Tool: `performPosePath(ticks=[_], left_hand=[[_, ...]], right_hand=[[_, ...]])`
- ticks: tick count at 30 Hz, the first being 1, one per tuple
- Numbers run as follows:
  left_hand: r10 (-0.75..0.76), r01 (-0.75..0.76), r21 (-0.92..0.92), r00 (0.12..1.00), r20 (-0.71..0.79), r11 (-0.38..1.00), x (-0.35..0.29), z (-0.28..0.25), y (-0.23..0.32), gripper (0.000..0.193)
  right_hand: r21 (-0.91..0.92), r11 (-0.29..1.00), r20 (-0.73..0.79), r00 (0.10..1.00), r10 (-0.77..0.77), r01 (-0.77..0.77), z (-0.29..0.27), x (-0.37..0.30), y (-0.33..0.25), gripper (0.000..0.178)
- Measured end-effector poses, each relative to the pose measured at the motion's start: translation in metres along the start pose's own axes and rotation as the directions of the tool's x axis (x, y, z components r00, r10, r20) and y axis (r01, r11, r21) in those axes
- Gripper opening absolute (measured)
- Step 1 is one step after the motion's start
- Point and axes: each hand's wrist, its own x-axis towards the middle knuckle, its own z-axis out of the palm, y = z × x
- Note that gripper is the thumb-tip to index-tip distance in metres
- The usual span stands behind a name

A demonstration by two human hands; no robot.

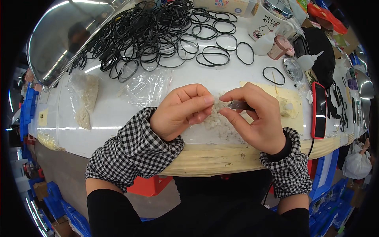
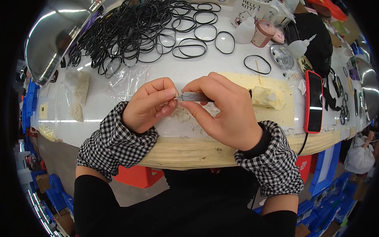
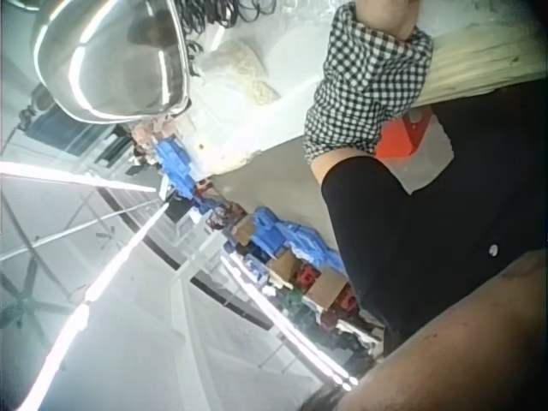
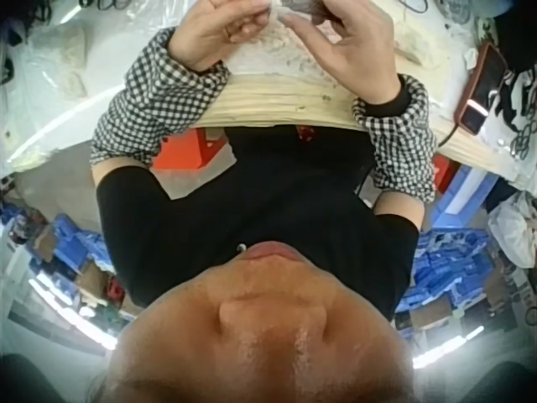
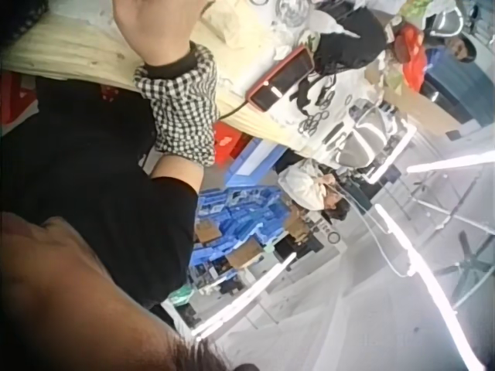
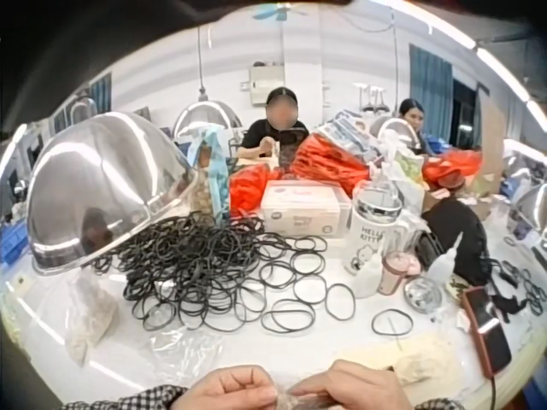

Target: Assembling small toy components using tweezers and manual manipulation at a factory workbench.

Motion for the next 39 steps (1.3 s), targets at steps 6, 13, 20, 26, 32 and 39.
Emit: performPosePath(ticks=[6, 13, 20, 26, 32, 39], left_hand=[[0.01, -0.01, 0.004, 0.997, -0.081, 1.0, 0.0, -0.001, -0.001, 0.014], [0.032, -0.019, 0.079, 0.986, -0.165, 0.997, -0.002, 0.004, 0.001, 0.016], [0.041, -0.022, 0.132, 0.988, -0.148, 0.991, -0.001, 0.004, 0.001, 0.016], [0.029, -0.017, -0.114, 0.995, 0.1, 0.993, 0.003, -0.003, -0.01, 0.016], [0.055, -0.015, -0.185, 0.975, 0.214, 0.983, 0.003, -0.003, -0.011, 0.015], [0.027, 0.001, -0.142, 0.98, 0.198, 0.99, 0.003, 0.0, -0.009, 0.015]], right_hand=[[0.078, 0.997, 0.062, 0.998, 0.026, -0.03, 0.004, -0.006, 0.004, 0.036], [-0.033, 0.999, 0.117, 0.993, 0.021, -0.017, -0.003, -0.003, -0.002, 0.025], [-0.084, 0.994, 0.043, 0.996, 0.075, -0.071, -0.003, 0.0, -0.005, 0.013], [-0.193, 0.981, 0.056, 0.998, 0.037, -0.026, -0.003, 0.001, -0.006, 0.029], [-0.33, 0.942, 0.019, 0.998, -0.054, 0.057, 0.005, -0.002, 0.0, 0.035], [-0.418, 0.903, 0.001, 0.994, -0.109, 0.099, 0.003, -0.003, 0.002, 0.036]])
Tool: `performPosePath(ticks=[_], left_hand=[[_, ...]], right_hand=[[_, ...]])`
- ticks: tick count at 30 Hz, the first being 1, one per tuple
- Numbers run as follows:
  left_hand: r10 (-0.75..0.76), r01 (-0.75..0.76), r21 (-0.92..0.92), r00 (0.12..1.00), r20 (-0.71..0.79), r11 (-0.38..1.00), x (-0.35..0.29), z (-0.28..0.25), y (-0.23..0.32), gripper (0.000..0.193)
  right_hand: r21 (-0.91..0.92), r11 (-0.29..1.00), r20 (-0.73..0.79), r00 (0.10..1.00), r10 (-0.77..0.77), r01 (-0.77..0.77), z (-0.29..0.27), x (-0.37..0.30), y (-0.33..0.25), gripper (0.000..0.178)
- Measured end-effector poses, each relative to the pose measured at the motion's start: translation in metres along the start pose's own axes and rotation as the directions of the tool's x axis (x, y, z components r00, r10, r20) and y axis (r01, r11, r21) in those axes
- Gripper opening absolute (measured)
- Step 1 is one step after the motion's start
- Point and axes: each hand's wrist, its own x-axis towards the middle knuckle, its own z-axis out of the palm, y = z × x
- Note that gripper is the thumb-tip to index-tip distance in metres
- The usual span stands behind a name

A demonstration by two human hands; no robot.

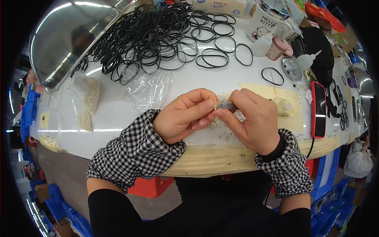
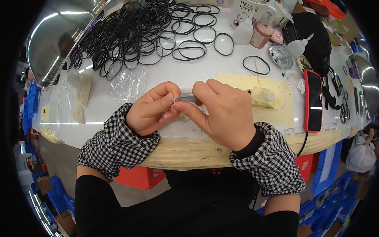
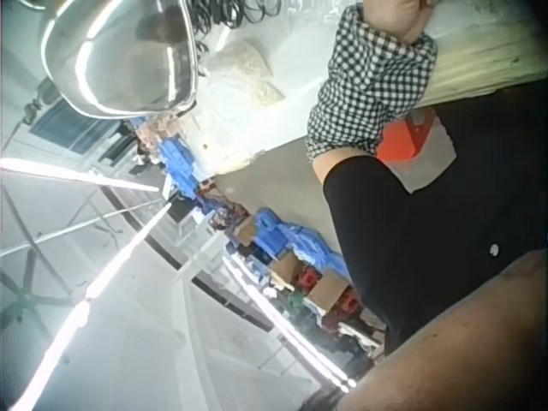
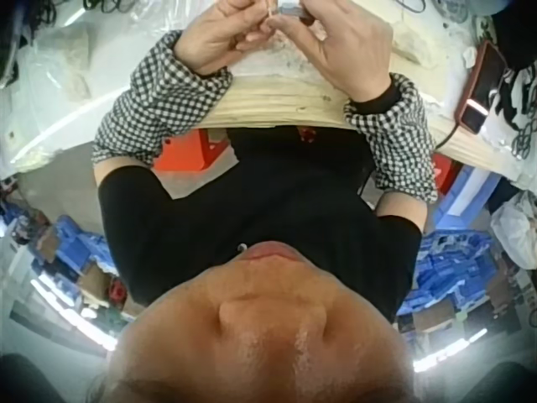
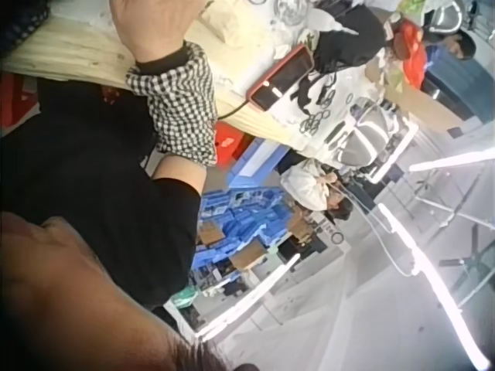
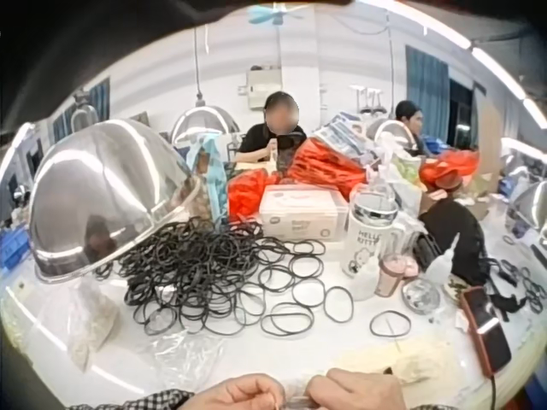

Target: Assembling small toy components using tweezers and manual manipulation at a factory workbench.

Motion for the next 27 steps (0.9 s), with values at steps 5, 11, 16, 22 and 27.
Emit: performPosePath(ticks=[5, 11, 16, 22, 27], left_hand=[[-0.001, 0.002, 0.019, 1.0, -0.006, 1.0, -0.0009, -0.0005, 0.0007, 0.015], [-0.002, 0.003, 0.043, 1.0, -0.023, 0.999, -0.0004, 0.0009, 0.0023, 0.015], [-0.001, 0.009, 0.114, 0.998, -0.069, 0.993, -0.0022, 0.0018, 0.0047, 0.015], [0.003, 0.018, 0.174, 0.993, -0.121, 0.985, -0.0032, 0.0051, 0.0086, 0.016], [0.007, 0.018, 0.191, 0.991, -0.132, 0.981, -0.0035, 0.0034, 0.0084, 0.015]], right_hand=[[0.007, 1.0, 0.029, 1.0, 0.011, -0.011, -0.0014, 0.0001, -0.0006, 0.033], [-0.014, 0.999, 0.079, 0.996, 0.033, -0.032, -0.0049, -0.0017, -0.0014, 0.032], [-0.021, 0.999, 0.071, 0.997, 0.03, -0.028, -0.0047, -0.0005, -0.0024, 0.033], [-0.064, 0.998, 0.039, 0.999, -0.004, 0.007, -0.0032, -0.0006, -0.0001, 0.035], [-0.104, 0.994, 0.029, 0.999, -0.018, 0.021, -0.0014, -0.0018, 0.0013, 0.038]])
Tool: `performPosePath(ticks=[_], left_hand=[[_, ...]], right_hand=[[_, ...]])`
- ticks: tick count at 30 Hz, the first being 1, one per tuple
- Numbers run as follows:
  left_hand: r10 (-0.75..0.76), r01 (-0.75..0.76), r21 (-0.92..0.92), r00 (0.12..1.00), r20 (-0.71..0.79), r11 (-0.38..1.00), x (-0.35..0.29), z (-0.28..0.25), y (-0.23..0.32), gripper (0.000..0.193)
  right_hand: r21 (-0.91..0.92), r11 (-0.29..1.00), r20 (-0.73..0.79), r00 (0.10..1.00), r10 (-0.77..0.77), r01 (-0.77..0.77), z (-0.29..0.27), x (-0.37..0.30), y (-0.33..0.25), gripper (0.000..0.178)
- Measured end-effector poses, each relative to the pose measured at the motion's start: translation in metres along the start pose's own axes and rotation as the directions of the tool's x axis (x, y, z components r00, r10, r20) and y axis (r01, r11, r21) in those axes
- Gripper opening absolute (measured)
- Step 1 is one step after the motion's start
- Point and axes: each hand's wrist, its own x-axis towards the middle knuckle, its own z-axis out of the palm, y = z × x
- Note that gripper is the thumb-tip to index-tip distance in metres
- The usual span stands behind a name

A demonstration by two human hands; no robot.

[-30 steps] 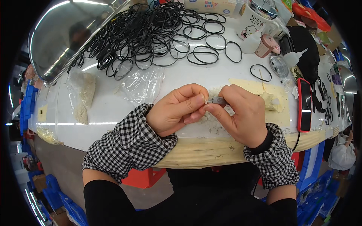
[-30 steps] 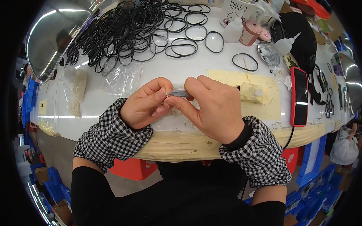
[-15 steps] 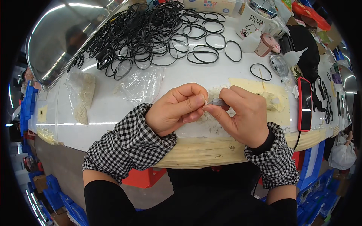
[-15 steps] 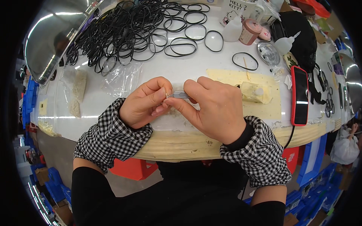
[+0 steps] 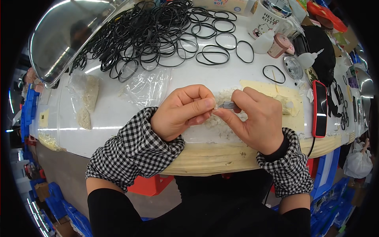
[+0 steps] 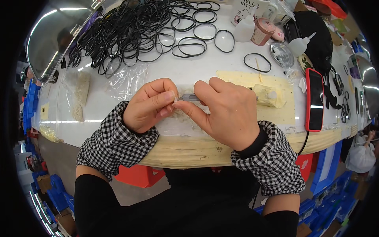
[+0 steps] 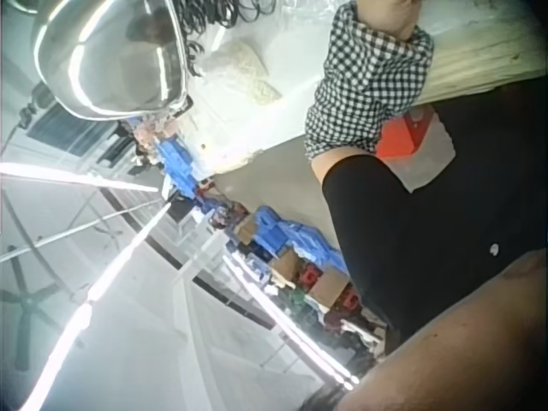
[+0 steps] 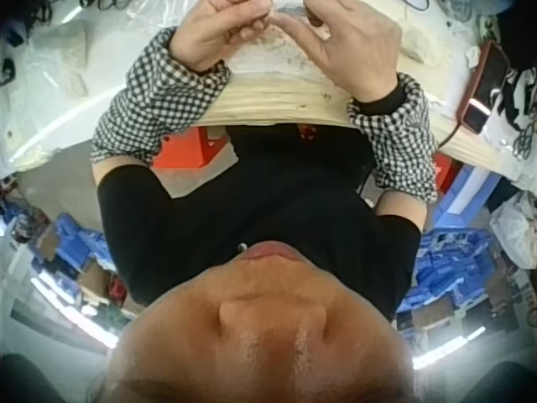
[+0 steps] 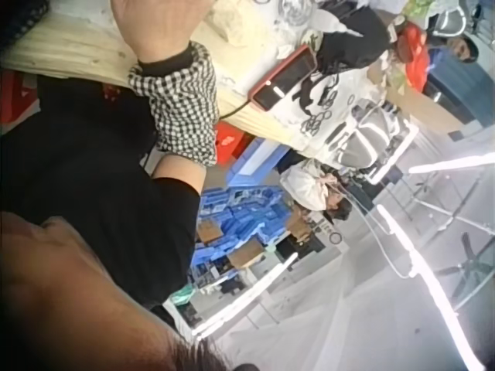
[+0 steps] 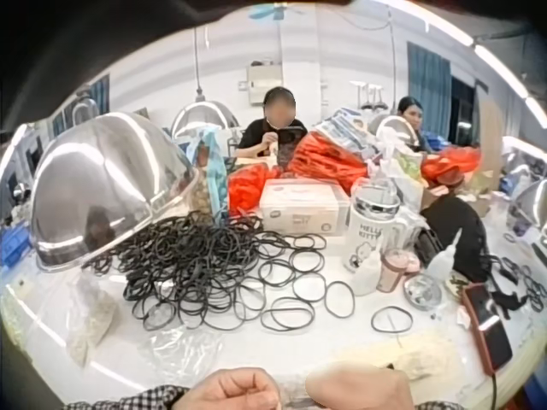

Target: Assembling small toy components using tweezers and manual manipulation at a factory workbench.

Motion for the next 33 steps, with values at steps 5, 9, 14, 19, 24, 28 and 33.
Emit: performPosePath(ticks=[5, 9, 14, 19, 24, 28, 33], left_hand=[[-0.003, 0.003, -0.046, 1.0, 0.006, 0.999, 0.001, -0.003, 0.0, 0.014], [0.039, -0.065, -0.188, 0.99, -0.134, 0.98, 0.003, -0.006, -0.001, 0.015], [0.024, -0.099, -0.484, 0.987, -0.158, 0.87, 0.006, -0.014, -0.001, 0.016], [0.055, -0.13, -0.476, 0.984, -0.169, 0.87, 0.006, -0.015, -0.003, 0.017], [0.059, -0.137, -0.425, 0.98, -0.192, 0.895, 0.005, -0.016, -0.003, 0.016], [0.059, -0.14, -0.384, 0.975, -0.215, 0.913, 0.005, -0.014, -0.003, 0.014], [0.059, -0.132, -0.243, 0.956, -0.286, 0.961, 0.006, -0.008, -0.001, 0.015]], right_hand=[[0.055, 0.998, 0.039, 0.998, 0.039, -0.041, -0.004, 0.0, -0.001, 0.034], [0.089, 0.987, 0.08, 0.989, 0.125, -0.132, -0.004, 0.002, 0.004, 0.025], [0.165, 0.973, 0.193, 0.973, 0.128, -0.161, 0.0, -0.003, 0.003, 0.018], [0.174, 0.976, 0.351, 0.934, 0.062, -0.13, 0.001, -0.005, -0.007, 0.018], [0.145, 0.985, 0.323, 0.946, 0.038, -0.089, 0.01, -0.007, -0.004, 0.019], [0.152, 0.985, 0.288, 0.957, 0.04, -0.087, 0.014, -0.008, -0.003, 0.019], [0.094, 0.994, 0.291, 0.956, 0.029, -0.059, 0.015, -0.009, -0.003, 0.02]])
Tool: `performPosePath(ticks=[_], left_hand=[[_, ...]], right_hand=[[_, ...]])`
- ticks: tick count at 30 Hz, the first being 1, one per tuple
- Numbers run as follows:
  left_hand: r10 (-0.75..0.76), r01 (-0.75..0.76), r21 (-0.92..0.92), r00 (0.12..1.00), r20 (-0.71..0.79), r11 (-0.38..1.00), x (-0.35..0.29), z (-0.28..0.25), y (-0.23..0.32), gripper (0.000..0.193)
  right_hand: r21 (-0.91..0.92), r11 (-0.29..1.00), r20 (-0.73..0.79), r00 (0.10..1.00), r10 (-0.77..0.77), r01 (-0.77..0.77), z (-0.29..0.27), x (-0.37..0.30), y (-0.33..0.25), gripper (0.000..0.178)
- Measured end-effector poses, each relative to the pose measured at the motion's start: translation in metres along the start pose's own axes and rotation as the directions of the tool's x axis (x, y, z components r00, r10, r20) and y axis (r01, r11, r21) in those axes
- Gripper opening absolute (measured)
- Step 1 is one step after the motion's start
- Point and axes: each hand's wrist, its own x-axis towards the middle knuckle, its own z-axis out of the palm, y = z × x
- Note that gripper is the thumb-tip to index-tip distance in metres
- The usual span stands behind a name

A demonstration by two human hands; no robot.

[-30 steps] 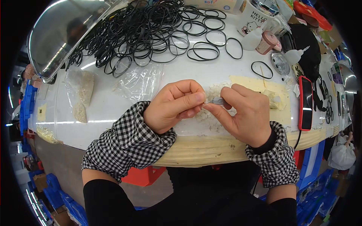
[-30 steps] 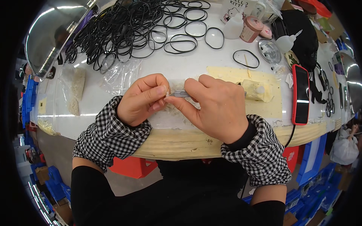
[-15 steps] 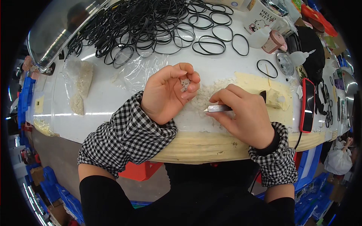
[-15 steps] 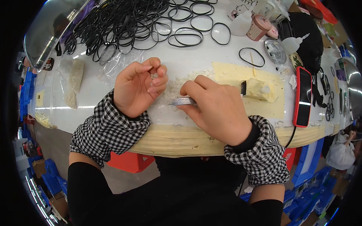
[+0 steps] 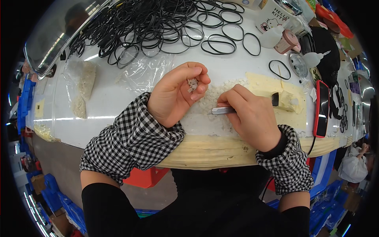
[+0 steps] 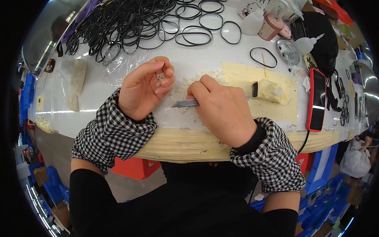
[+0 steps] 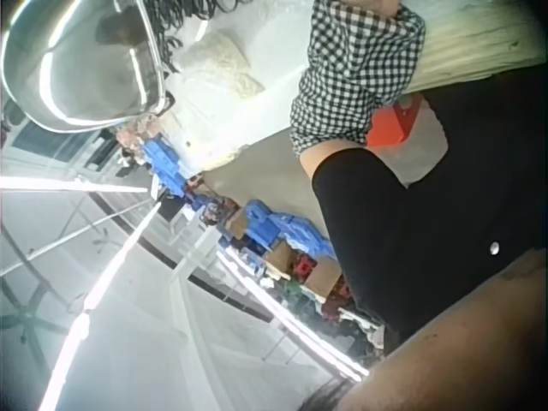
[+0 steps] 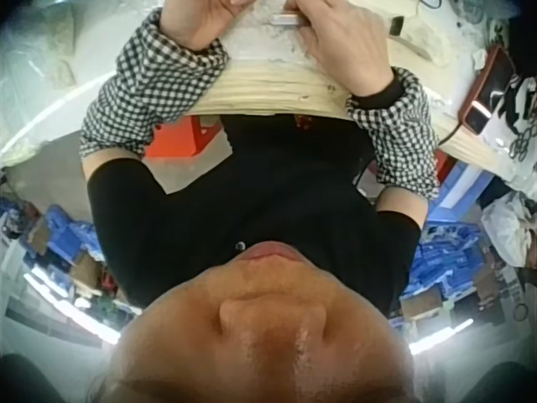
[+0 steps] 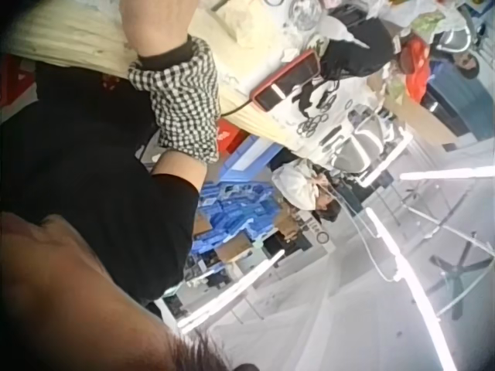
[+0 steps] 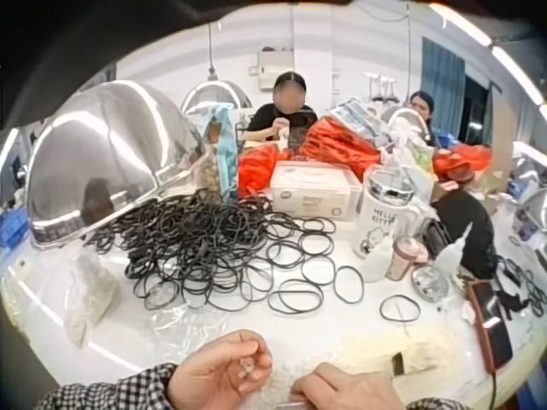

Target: Assembling small toy components using tweezers and manual manipulation at a factory workbench.

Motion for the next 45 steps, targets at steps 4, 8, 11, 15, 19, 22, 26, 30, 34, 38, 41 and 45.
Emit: performPosePath(ticks=[4, 8, 11, 15, 19, 22, 26, 30, 34, 38, 41, 45], left_hand=[[-0.002, 0.014, 0.213, 0.999, -0.053, 0.977, -0.001, 0.008, 0.001, 0.021], [-0.15, 0.121, 0.271, 0.985, 0.087, 0.955, -0.005, 0.003, -0.004, 0.026], [-0.203, 0.156, 0.211, 0.953, 0.224, 0.965, -0.004, 0.0, -0.007, 0.025], [-0.216, 0.169, 0.215, 0.952, 0.219, 0.962, -0.005, -0.003, -0.008, 0.022], [-0.167, 0.115, 0.233, 0.961, 0.219, 0.966, -0.005, -0.001, -0.01, 0.019], [-0.139, 0.081, 0.268, 0.969, 0.204, 0.96, -0.006, 0.002, -0.009, 0.017], [-0.106, 0.047, 0.32, 0.98, 0.168, 0.946, -0.008, 0.005, -0.006, 0.016], [-0.103, 0.04, 0.365, 0.983, 0.155, 0.93, -0.01, 0.007, -0.003, 0.018], [-0.094, 0.024, 0.497, 0.989, 0.117, 0.867, -0.011, 0.014, -0.002, 0.016], [-0.083, 0.002, 0.539, 0.989, 0.126, 0.842, -0.012, 0.014, -0.002, 0.016], [-0.079, -0.01, 0.543, 0.987, 0.14, 0.839, -0.011, 0.014, -0.003, 0.016], [-0.103, 0.032, 0.476, 0.987, 0.125, 0.879, -0.01, 0.011, -0.003, 0.015]], right_hand=[[0.191, 0.982, -0.129, 0.991, 0.025, 0.0, -0.004, 0.002, 0.003, 0.019], [0.393, 0.919, -0.237, 0.964, 0.122, -0.02, -0.014, 0.01, -0.001, 0.01], [0.423, 0.906, -0.274, 0.953, 0.126, 0.002, -0.016, 0.01, -0.003, 0.01], [0.455, 0.89, -0.24, 0.96, 0.146, -0.022, -0.014, 0.01, -0.005, 0.009], [0.542, 0.839, -0.206, 0.959, 0.195, -0.054, -0.014, 0.009, -0.006, 0.011], [0.584, 0.808, -0.177, 0.959, 0.221, -0.079, -0.014, 0.008, -0.005, 0.013], [0.611, 0.781, -0.121, 0.958, 0.258, -0.133, -0.017, 0.009, -0.008, 0.013], [0.623, 0.767, -0.111, 0.954, 0.279, -0.152, -0.016, 0.008, -0.007, 0.011], [0.63, 0.74, -0.032, 0.943, 0.33, -0.238, -0.021, 0.008, -0.009, 0.009], [0.637, 0.744, -0.054, 0.952, 0.303, -0.201, -0.017, 0.008, -0.007, 0.01], [0.664, 0.722, -0.046, 0.954, 0.297, -0.193, -0.014, 0.006, -0.004, 0.011], [0.645, 0.745, -0.106, 0.946, 0.305, -0.168, -0.014, 0.006, -0.002, 0.01]])
